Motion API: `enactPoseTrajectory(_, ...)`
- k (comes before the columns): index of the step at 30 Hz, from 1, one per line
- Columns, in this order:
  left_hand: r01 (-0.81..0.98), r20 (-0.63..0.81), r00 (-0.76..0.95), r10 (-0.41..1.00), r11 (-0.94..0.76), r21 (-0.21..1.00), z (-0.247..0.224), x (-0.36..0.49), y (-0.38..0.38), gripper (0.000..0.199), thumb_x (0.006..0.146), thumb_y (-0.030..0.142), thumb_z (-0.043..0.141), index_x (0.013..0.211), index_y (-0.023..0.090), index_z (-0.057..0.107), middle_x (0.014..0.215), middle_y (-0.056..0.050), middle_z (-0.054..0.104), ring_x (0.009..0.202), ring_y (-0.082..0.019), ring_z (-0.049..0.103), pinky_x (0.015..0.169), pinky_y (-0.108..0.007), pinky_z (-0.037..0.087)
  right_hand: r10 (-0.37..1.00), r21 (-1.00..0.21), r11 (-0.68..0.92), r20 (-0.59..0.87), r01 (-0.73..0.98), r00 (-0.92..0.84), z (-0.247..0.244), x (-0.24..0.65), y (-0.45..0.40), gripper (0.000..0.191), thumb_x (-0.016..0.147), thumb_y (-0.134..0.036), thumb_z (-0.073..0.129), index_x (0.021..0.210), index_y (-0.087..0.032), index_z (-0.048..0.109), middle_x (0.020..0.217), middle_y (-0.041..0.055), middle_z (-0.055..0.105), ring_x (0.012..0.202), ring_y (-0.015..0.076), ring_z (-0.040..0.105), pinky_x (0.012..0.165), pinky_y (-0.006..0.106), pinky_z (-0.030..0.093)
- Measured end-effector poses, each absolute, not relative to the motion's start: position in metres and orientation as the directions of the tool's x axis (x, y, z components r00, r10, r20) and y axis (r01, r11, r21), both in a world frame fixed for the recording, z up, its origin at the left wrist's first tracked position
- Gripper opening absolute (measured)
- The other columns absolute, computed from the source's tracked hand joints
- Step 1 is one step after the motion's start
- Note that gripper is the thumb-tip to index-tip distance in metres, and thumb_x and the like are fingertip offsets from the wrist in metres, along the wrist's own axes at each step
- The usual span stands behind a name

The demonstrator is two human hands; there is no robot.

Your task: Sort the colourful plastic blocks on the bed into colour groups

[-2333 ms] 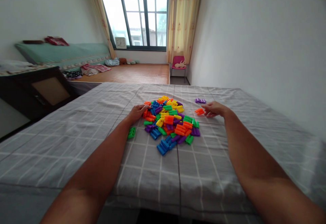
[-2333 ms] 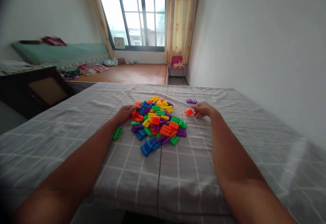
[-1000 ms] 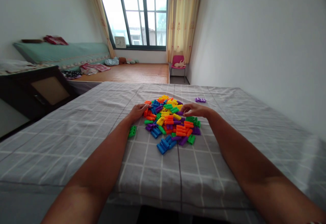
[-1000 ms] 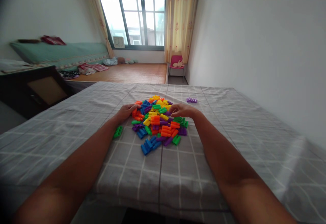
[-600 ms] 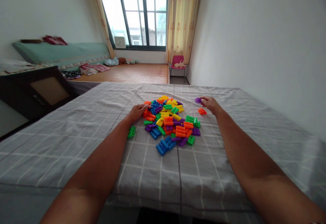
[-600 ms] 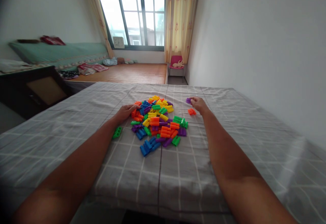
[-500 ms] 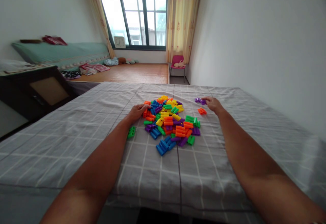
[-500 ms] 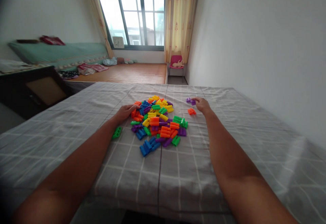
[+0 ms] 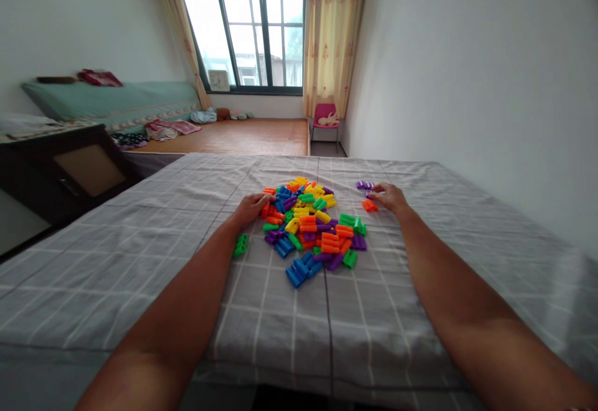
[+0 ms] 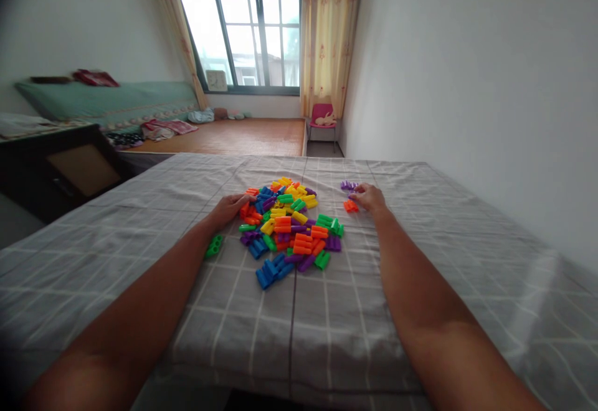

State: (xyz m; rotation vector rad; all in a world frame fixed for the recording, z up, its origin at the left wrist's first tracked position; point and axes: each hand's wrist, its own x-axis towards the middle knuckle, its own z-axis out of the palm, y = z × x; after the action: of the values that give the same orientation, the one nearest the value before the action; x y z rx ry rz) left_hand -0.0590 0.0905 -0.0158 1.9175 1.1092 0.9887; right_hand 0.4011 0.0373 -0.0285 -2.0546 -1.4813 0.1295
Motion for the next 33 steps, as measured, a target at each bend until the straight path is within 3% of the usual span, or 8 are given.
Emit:
enactPoseTrajectory(5, 0.362, 0.261, 0.336, 0.905, -0.380, 0.851, -0.013, -0.058, 0.088, 0.054, 0.074, 0.068, 0.058, 0.089, 0.021, 0.079, 0.096, -0.006, 0.077, 0.093, -0.025, 0.068, 0.086, -0.032, 0.050, 0.926, -0.519, -0.155, 0.219, 0.841, 0.306, -0.035, 0.399, 0.039, 0.026, 0.072, -0.022, 0.067, 0.097, -0.021, 0.074, 0.099, 0.0037, 0.075, 0.086, 0.0189, 0.069, 0.081, 0.028, 0.050)
enactPoseTrajectory(19, 0.367, 0.264, 0.342, 0.902, -0.387, 0.846, -0.020, -0.060, 0.094, 0.055, 0.076, 0.067, 0.057, 0.094, 0.020, 0.079, 0.100, -0.005, 0.077, 0.097, -0.025, 0.068, 0.089, -0.032, 0.050, 0.887, -0.640, -0.068, 0.313, 0.765, 0.340, -0.034, 0.396, 0.043, 0.026, 0.074, -0.026, 0.066, 0.098, -0.019, 0.075, 0.089, 0.0047, 0.075, 0.078, 0.0180, 0.068, 0.077, 0.029, 0.052)
enactPoseTrajectory(23, 0.376, 0.272, 0.347, 0.897, -0.399, 0.836, -0.019, -0.061, 0.094, 0.054, 0.076, 0.068, 0.057, 0.092, 0.021, 0.079, 0.100, -0.005, 0.077, 0.096, -0.025, 0.068, 0.089, -0.032, 0.050, 0.957, -0.740, -0.059, 0.149, 0.670, 0.249, -0.013, 0.404, 0.032, 0.034, 0.075, -0.040, 0.068, 0.098, -0.015, 0.073, 0.087, 0.0083, 0.074, 0.075, 0.0187, 0.065, 0.074, 0.032, 0.053)
enactPoseTrajectory(27, 0.381, 0.271, 0.351, 0.896, -0.401, 0.833, -0.017, -0.060, 0.093, 0.055, 0.076, 0.068, 0.056, 0.092, 0.020, 0.079, 0.100, -0.006, 0.077, 0.096, -0.026, 0.068, 0.090, -0.032, 0.050, 0.995, -0.778, -0.032, -0.082, 0.627, -0.051, 0.004, 0.406, 0.020, 0.052, 0.053, -0.038, 0.086, 0.100, -0.017, 0.075, 0.100, 0.0082, 0.073, 0.089, 0.0228, 0.066, 0.081, 0.033, 0.053)
enactPoseTrajectory(33, 0.379, 0.274, 0.341, 0.899, -0.398, 0.835, -0.020, -0.061, 0.096, 0.055, 0.076, 0.068, 0.057, 0.093, 0.020, 0.079, 0.100, -0.006, 0.077, 0.097, -0.026, 0.068, 0.090, -0.033, 0.050, 0.996, -0.702, -0.013, -0.072, 0.712, -0.053, -0.001, 0.402, 0.026, 0.045, 0.054, -0.034, 0.084, 0.094, -0.016, 0.075, 0.096, 0.0074, 0.074, 0.086, 0.0226, 0.066, 0.079, 0.032, 0.053)
